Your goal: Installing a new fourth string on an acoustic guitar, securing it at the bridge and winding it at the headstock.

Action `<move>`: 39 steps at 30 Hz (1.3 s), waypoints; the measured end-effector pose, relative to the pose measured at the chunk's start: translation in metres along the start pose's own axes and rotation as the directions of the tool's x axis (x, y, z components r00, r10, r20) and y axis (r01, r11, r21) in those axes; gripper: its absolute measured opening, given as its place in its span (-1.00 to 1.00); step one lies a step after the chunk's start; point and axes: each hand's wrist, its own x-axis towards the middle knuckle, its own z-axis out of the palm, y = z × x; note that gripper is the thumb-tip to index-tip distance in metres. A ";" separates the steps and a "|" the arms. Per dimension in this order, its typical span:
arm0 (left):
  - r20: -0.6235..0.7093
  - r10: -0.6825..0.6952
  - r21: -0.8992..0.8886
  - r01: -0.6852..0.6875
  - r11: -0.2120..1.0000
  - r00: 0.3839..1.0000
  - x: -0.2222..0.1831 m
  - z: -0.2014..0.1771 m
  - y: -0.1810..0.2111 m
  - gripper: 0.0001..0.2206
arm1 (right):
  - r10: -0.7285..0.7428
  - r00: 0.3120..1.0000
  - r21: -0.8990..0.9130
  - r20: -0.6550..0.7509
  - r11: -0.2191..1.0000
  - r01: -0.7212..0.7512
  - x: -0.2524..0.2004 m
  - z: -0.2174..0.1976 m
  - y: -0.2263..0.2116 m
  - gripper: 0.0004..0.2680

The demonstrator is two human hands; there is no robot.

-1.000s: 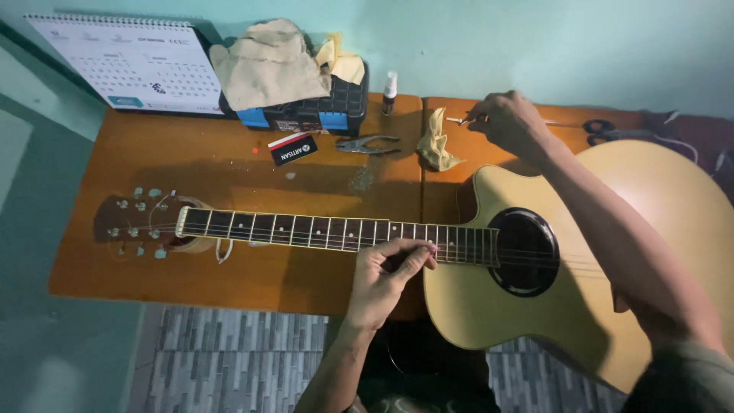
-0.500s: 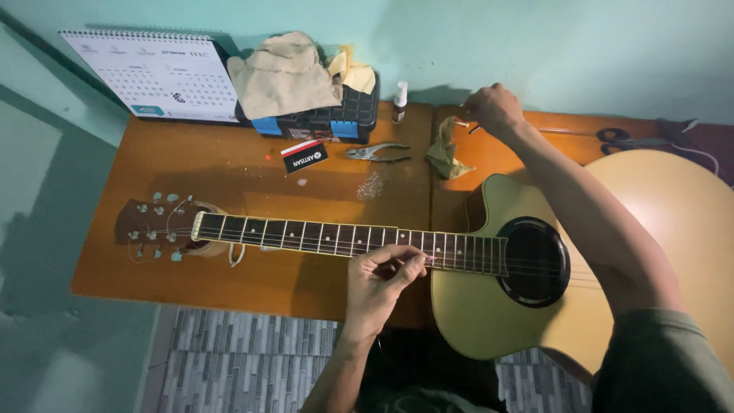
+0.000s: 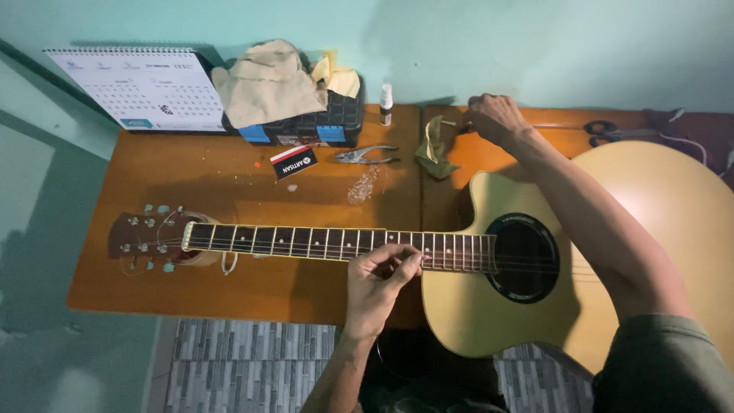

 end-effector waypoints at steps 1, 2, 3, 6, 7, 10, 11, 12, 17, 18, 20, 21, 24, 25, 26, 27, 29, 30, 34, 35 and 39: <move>0.004 -0.003 0.002 0.003 1.000 1.000 0.002 0.004 0.005 -0.86 | 0.005 1.000 0.002 0.001 1.000 -0.005 0.000 0.007 0.009 -0.80; 0.053 0.030 0.011 -0.031 0.999 0.998 0.004 0.008 0.011 -0.87 | -0.043 0.996 0.011 -0.073 0.999 0.044 -0.004 0.014 0.018 -0.85; 0.103 0.062 0.018 -0.064 0.998 0.993 0.006 0.014 0.017 -0.87 | -0.089 0.985 0.016 -0.147 0.996 0.093 -0.009 0.022 0.030 -0.86; 0.371 0.266 0.082 -0.316 0.945 0.890 0.006 0.043 0.058 -0.93 | -0.231 0.912 0.092 -0.339 0.957 0.277 -0.071 -0.013 0.062 -0.89; 0.409 0.253 0.074 -0.309 0.948 0.877 0.009 0.058 0.066 -0.93 | -0.190 0.923 0.098 -0.335 0.967 0.235 -0.105 -0.035 0.067 -0.89; 0.586 0.489 0.187 -0.695 0.694 0.646 0.018 0.110 0.079 -0.97 | 0.048 0.889 0.436 -0.456 0.883 0.176 -0.208 -0.101 0.069 -0.93; 0.619 0.461 0.207 -0.698 0.686 0.636 0.020 0.129 0.077 -0.91 | 0.071 0.870 0.443 -0.489 0.879 0.178 -0.243 -0.123 0.064 -0.94; 0.646 0.437 0.225 -0.704 0.674 0.626 0.022 0.148 0.076 -0.84 | 0.086 0.849 0.444 -0.522 0.877 0.184 -0.275 -0.149 0.056 -0.92; 0.698 0.349 0.257 -0.674 0.693 0.626 0.050 0.240 -0.011 -0.84 | 0.365 0.837 0.668 -0.408 0.744 0.001 -0.378 -0.153 0.039 -0.96; 0.714 0.271 0.311 -0.639 0.703 0.645 0.059 0.254 -0.031 -0.87 | 0.376 0.825 0.649 -0.421 0.761 -0.016 -0.389 -0.151 0.037 -0.94; 0.741 0.240 0.284 -0.616 0.735 0.628 0.074 0.264 -0.068 -0.89 | 0.501 0.781 0.750 -0.372 0.658 -0.065 -0.403 -0.141 0.032 -0.94; 0.760 0.207 0.265 -0.584 0.767 0.617 0.082 0.269 -0.087 -0.91 | 0.606 0.736 0.838 -0.302 0.537 -0.098 -0.410 -0.136 0.030 -0.93; 0.791 0.163 0.280 -0.586 0.760 0.589 0.082 0.268 -0.093 -0.92 | 0.717 0.662 0.888 -0.218 0.427 -0.170 -0.415 -0.133 0.027 -0.93; 0.792 0.163 0.279 -0.586 0.761 0.588 0.082 0.269 -0.094 -0.92 | 0.718 0.661 0.888 -0.218 0.427 -0.171 -0.417 -0.131 0.029 -0.93; 0.809 0.159 0.295 -0.624 0.723 0.566 0.083 0.269 -0.096 -0.92 | 0.731 0.652 0.904 -0.201 0.395 -0.165 -0.417 -0.128 0.030 -0.94; 0.825 0.154 0.309 -0.661 0.684 0.544 0.084 0.268 -0.098 -0.91 | 0.744 0.643 0.918 -0.183 0.363 -0.158 -0.417 -0.125 0.030 -0.94; 0.830 0.164 0.319 -0.695 0.645 0.533 0.085 0.274 -0.112 -0.92 | 0.741 0.650 0.922 -0.169 0.352 -0.162 -0.415 -0.117 0.032 -0.94; 0.837 0.176 0.324 -0.728 0.604 0.519 0.085 0.278 -0.119 -0.92 | 0.738 0.656 0.924 -0.157 0.345 -0.166 -0.414 -0.113 0.033 -0.94; 0.863 0.155 0.385 -0.823 0.417 0.482 0.082 0.285 -0.124 -0.88 | 0.720 0.677 0.922 -0.156 0.352 -0.163 -0.410 -0.115 0.034 -0.92; 0.879 0.223 0.357 -0.892 0.279 0.422 0.083 0.289 -0.136 -0.86 | 0.713 0.682 0.913 -0.164 0.372 -0.169 -0.410 -0.114 0.035 -0.92; 0.906 0.315 0.268 -0.959 0.095 0.285 0.080 0.300 -0.132 -0.77 | 0.703 0.684 0.893 -0.193 0.415 -0.174 -0.411 -0.112 0.038 -0.92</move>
